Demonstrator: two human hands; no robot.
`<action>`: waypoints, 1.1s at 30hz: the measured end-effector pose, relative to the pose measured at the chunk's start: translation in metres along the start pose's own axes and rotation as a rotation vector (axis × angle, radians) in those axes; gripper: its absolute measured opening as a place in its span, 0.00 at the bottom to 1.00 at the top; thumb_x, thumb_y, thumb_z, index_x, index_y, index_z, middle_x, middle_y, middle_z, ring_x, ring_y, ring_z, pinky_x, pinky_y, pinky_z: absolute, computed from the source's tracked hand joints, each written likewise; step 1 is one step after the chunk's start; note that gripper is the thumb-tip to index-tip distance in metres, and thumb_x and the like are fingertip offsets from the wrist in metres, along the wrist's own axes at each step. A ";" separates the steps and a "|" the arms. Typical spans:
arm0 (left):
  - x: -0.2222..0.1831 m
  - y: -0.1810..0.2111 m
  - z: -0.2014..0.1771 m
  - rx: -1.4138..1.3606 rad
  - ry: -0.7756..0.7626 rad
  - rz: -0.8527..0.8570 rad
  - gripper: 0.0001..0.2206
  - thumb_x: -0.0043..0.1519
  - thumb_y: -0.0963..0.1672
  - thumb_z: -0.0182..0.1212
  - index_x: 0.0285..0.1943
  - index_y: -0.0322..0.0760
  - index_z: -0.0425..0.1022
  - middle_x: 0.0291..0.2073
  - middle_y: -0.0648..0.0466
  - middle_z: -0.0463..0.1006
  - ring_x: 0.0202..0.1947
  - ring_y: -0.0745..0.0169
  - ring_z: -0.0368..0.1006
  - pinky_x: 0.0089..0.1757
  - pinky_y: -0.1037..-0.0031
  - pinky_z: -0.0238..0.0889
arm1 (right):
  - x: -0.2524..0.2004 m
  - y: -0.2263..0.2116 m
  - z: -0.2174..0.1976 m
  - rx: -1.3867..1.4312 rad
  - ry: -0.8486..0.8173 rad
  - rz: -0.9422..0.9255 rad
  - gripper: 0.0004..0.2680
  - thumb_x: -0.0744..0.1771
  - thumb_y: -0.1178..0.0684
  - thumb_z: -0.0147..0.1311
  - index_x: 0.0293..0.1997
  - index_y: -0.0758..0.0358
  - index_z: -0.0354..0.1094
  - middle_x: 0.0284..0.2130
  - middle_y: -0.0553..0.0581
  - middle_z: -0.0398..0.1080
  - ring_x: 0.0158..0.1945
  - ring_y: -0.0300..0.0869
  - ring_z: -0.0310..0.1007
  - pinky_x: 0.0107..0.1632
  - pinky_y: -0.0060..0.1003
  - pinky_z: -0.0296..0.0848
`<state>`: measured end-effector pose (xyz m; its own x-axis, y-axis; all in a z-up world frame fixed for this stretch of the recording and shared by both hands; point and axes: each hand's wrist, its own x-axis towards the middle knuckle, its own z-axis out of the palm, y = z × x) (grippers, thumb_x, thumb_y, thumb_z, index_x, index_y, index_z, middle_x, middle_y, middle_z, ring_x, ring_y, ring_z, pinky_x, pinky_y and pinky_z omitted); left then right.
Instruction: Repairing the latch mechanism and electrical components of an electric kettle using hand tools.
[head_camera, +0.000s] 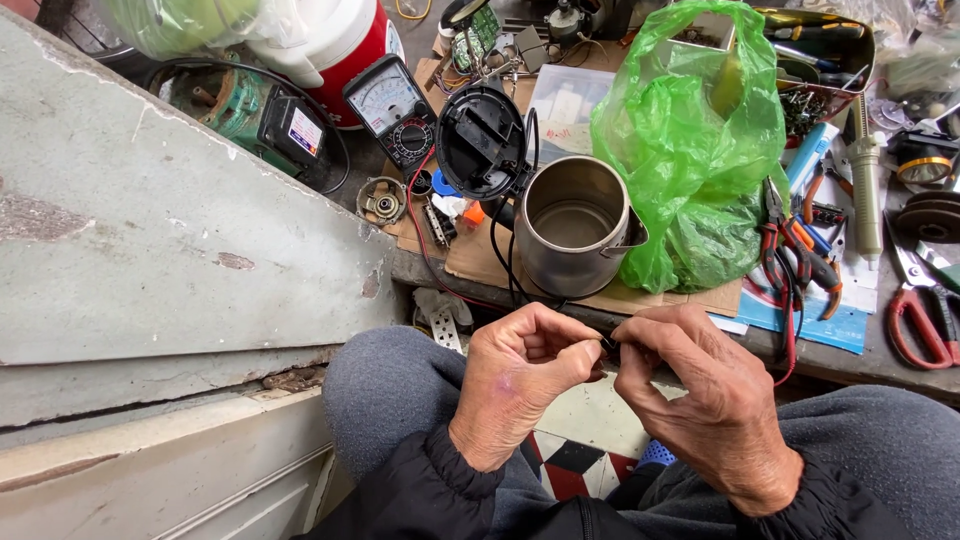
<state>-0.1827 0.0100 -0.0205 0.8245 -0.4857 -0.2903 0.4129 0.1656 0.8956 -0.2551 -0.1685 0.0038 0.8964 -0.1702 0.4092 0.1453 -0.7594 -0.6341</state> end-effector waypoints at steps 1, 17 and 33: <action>0.000 0.000 0.000 -0.001 -0.001 0.000 0.06 0.61 0.34 0.71 0.45 0.27 0.83 0.37 0.47 0.87 0.36 0.67 0.81 0.42 0.79 0.78 | -0.001 0.001 0.000 -0.001 0.000 0.000 0.11 0.60 0.66 0.66 0.44 0.64 0.78 0.42 0.51 0.80 0.35 0.38 0.77 0.37 0.32 0.75; 0.000 0.001 -0.005 0.023 -0.003 -0.010 0.06 0.60 0.34 0.71 0.45 0.25 0.83 0.36 0.45 0.87 0.35 0.66 0.82 0.41 0.79 0.79 | -0.001 0.002 0.000 0.011 -0.031 0.037 0.10 0.60 0.66 0.65 0.43 0.63 0.78 0.40 0.49 0.79 0.34 0.37 0.76 0.37 0.31 0.74; 0.003 0.006 -0.006 0.080 -0.018 0.005 0.09 0.62 0.36 0.72 0.50 0.26 0.82 0.41 0.46 0.87 0.40 0.65 0.83 0.46 0.78 0.80 | -0.002 0.016 0.001 0.545 -0.258 0.431 0.15 0.65 0.64 0.66 0.58 0.64 0.77 0.44 0.52 0.85 0.43 0.35 0.85 0.45 0.28 0.83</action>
<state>-0.1753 0.0146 -0.0180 0.8190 -0.5007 -0.2802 0.3759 0.0994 0.9213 -0.2542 -0.1796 -0.0085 0.9811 -0.1788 -0.0747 -0.1151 -0.2279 -0.9669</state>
